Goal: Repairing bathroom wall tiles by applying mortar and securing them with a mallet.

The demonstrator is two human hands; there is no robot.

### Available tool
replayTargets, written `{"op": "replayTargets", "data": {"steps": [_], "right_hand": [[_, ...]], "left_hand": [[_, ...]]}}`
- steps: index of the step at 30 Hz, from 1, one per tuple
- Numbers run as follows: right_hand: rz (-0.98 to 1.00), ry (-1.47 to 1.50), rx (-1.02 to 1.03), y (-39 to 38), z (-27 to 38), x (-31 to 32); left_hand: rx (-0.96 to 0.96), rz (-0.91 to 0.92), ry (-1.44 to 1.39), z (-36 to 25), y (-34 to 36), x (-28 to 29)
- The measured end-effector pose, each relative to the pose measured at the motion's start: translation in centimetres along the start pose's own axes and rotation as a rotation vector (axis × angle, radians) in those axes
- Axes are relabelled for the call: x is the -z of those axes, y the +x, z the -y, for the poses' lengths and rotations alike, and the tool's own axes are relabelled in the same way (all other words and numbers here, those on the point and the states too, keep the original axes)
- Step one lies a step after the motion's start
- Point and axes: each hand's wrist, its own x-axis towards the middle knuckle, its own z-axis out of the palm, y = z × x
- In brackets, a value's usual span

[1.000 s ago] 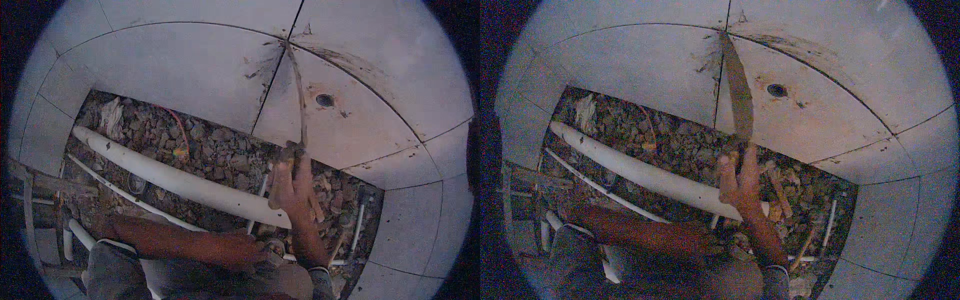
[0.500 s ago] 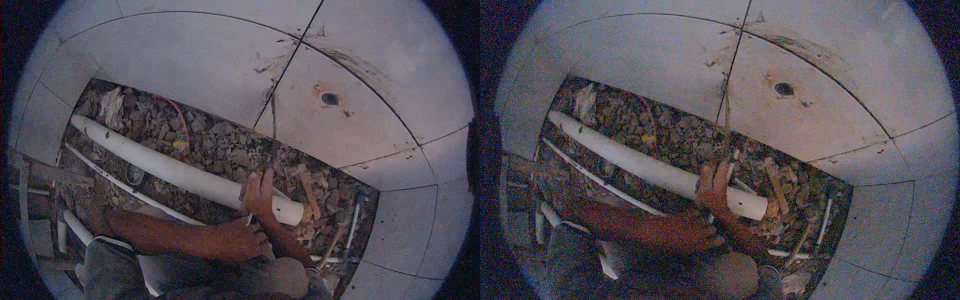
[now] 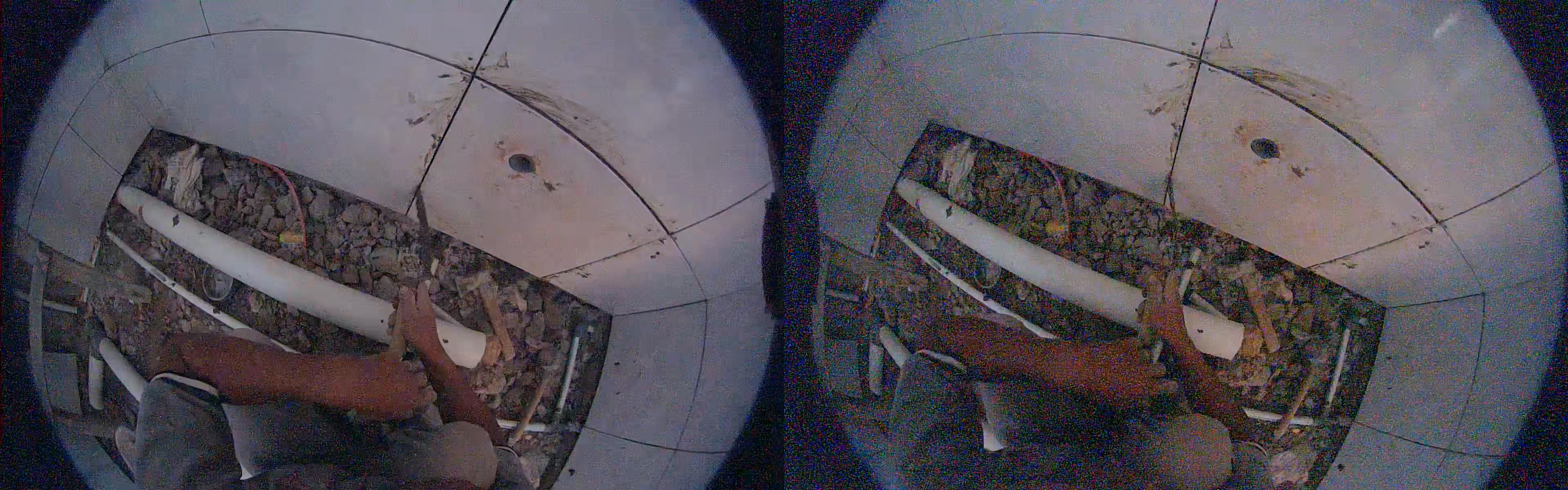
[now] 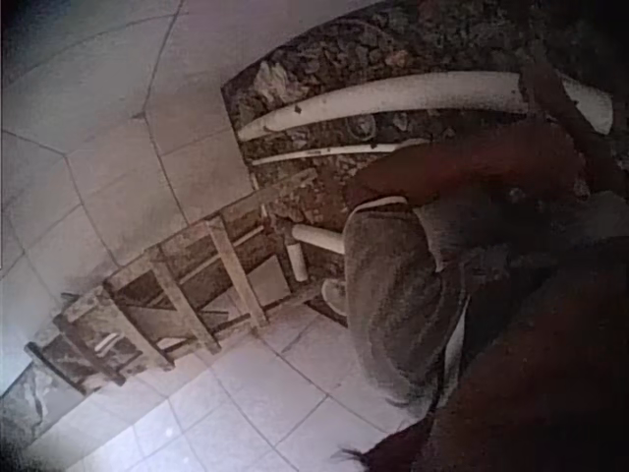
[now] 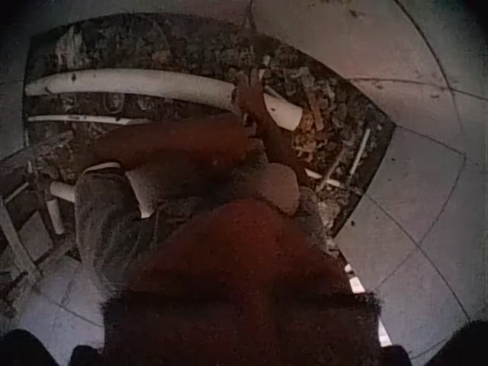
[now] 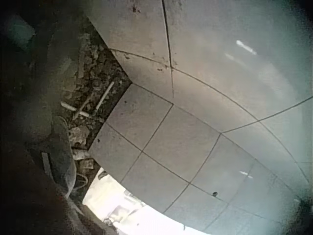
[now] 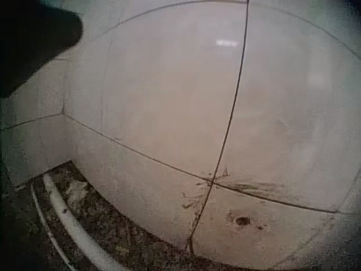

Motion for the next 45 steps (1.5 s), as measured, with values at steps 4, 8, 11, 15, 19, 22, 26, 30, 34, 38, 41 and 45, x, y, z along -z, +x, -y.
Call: {"op": "replayTargets", "data": {"steps": [4, 8, 11, 15, 19, 22, 26, 30, 34, 38, 41, 45], "right_hand": [[0.096, -0.911, 0.423, 1.8, -7.3, 0.7], [0.006, 0.004, -0.213, 1.3, -4.2, -0.3], [-0.073, 0.678, -0.511, 2.6, -3.7, -1.2], [-0.043, 0.831, -0.444, 3.7, -7.3, -2.7], [-0.037, 0.867, -0.512, 4.5, -7.6, -3.7], [-0.058, 0.695, -0.221, 6.2, -11.8, -4.8], [-0.032, 0.784, -0.324, 4.0, -4.2, -4.7], [-0.024, 1.047, -0.459, 3.2, -2.1, -2.3], [-0.067, 0.409, 0.078, 1.3, 3.1, -1.7], [0.05, 0.839, 0.237, -0.9, 10.5, 3.7], [0.057, 0.669, 0.328, 0.0, 7.7, 3.6], [-0.266, -0.066, 0.431, 2.1, 1.5, 3.0]], "left_hand": [[0.077, 0.15, -0.138, 0.7, 1.5, -2.6], [0.044, 0.052, -0.274, -0.2, 1.1, -2.0], [0.083, 0.164, -0.24, 0.1, 1.0, -0.9], [0.065, 0.089, -0.216, 0.2, 0.8, -1.9], [0.075, 0.117, -0.18, -0.1, 0.4, -1.7], [0.021, 0.057, -0.178, 0.0, 0.6, -1.4], [0.079, 0.089, -0.243, -0.1, 0.1, -0.7], [0.037, 0.123, -0.203, -0.1, 0.8, -0.4], [-0.013, 0.047, -0.372, -0.1, 0.4, -6.1], [0.057, 0.217, -0.313, -1.2, 0.7, -2.1], [0.061, 0.121, -0.304, -1.1, -0.2, 0.6], [0.083, 0.404, -0.162, -0.7, 1.8, 1.6]]}}
